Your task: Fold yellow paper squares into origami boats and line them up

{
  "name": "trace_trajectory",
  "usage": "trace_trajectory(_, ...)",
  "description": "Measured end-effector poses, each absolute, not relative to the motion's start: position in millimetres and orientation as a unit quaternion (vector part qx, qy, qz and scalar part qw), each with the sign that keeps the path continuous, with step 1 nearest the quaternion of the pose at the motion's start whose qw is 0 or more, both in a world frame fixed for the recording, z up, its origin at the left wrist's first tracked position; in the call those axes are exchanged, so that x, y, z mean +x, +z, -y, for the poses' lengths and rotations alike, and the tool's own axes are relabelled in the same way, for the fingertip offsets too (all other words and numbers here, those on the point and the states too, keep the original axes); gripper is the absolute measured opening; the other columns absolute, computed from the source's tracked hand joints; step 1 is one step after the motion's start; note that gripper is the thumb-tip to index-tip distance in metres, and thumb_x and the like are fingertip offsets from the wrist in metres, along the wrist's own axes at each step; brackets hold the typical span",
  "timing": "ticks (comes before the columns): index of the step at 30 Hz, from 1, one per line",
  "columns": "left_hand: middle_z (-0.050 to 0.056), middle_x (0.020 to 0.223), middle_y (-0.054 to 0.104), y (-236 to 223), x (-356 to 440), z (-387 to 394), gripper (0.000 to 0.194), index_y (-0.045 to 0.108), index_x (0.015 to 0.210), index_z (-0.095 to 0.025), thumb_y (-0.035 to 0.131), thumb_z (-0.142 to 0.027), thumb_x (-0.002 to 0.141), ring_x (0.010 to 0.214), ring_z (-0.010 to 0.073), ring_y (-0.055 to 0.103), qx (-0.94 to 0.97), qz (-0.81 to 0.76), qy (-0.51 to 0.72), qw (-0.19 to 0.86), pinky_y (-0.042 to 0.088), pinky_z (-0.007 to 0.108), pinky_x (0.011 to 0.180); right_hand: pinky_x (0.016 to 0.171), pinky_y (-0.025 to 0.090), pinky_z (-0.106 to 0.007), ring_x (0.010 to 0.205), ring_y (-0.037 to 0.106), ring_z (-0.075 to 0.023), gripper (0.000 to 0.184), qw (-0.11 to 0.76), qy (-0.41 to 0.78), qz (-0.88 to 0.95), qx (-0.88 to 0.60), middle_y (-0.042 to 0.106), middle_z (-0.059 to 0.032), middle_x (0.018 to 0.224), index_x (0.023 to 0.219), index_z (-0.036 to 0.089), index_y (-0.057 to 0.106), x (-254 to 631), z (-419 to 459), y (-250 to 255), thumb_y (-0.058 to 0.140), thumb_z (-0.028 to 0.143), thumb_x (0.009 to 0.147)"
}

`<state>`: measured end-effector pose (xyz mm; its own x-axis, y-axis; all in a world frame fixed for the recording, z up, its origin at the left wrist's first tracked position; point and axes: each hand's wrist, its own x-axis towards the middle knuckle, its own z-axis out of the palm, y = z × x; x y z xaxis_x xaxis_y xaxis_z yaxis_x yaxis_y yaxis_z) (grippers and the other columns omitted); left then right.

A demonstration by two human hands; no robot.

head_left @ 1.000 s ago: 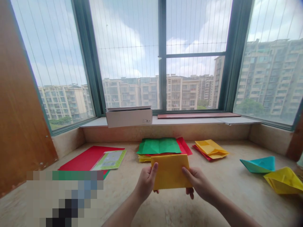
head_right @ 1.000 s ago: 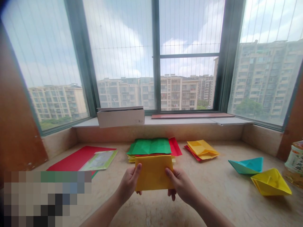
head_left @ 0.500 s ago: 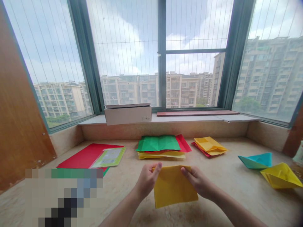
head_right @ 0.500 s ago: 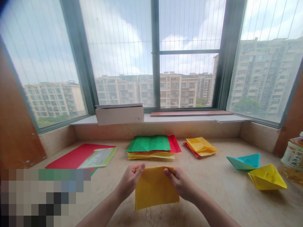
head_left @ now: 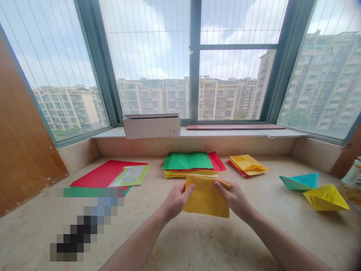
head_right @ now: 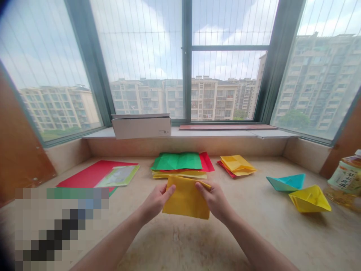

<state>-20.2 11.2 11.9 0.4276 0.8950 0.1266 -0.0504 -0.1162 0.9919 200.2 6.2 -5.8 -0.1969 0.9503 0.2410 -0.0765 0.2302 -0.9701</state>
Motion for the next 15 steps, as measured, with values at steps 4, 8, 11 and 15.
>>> trace_trajectory(4,0.005,0.057,0.064,9.2,-18.3,-10.5,0.057,0.064,0.087,-0.01,0.053,-0.066,0.085,0.043,0.0156,0.059,0.634,-0.368,0.398,0.551,0.043,0.023,0.038,0.06,0.053,-0.031,0.068,0.068,-0.0237,0.047,0.521,0.503,0.569,-0.389,0.074,-0.0067,0.08,0.095,0.017,0.075,200.0,-6.7,-8.0,0.062,0.06,0.084)
trace_trajectory(8,0.007,0.058,0.067,10.5,-17.3,-7.3,0.056,0.063,0.085,-0.01,0.049,-0.065,0.087,0.043,0.0169,0.063,0.627,-0.365,0.405,0.557,0.043,0.022,0.036,0.061,0.054,-0.031,0.072,0.07,-0.0253,0.043,0.566,0.48,0.545,-0.391,0.075,-0.0064,0.082,0.094,0.018,0.074,197.6,-6.8,-10.6,0.064,0.058,0.083)
trace_trajectory(11,0.008,0.059,0.068,8.2,-18.4,-8.1,0.06,0.063,0.077,-0.011,0.047,-0.068,0.086,0.043,0.0165,0.063,0.634,-0.358,0.358,0.584,0.04,0.021,0.035,0.055,0.053,-0.03,0.067,0.069,-0.0249,0.043,0.595,0.458,0.517,-0.41,0.075,-0.0064,0.078,0.09,0.018,0.073,199.9,-9.4,-11.7,0.064,0.059,0.083)
trace_trajectory(15,0.005,0.036,0.053,-0.6,-20.4,-12.8,0.073,0.055,0.05,-0.013,0.039,-0.075,0.086,0.032,0.0122,0.052,0.675,-0.375,0.344,0.535,0.031,0.019,0.033,0.054,0.055,-0.032,0.07,0.072,-0.0277,0.048,0.593,0.485,0.498,-0.406,0.076,-0.0082,0.083,0.092,0.018,0.073,205.3,-12.4,-9.6,0.062,0.064,0.082)
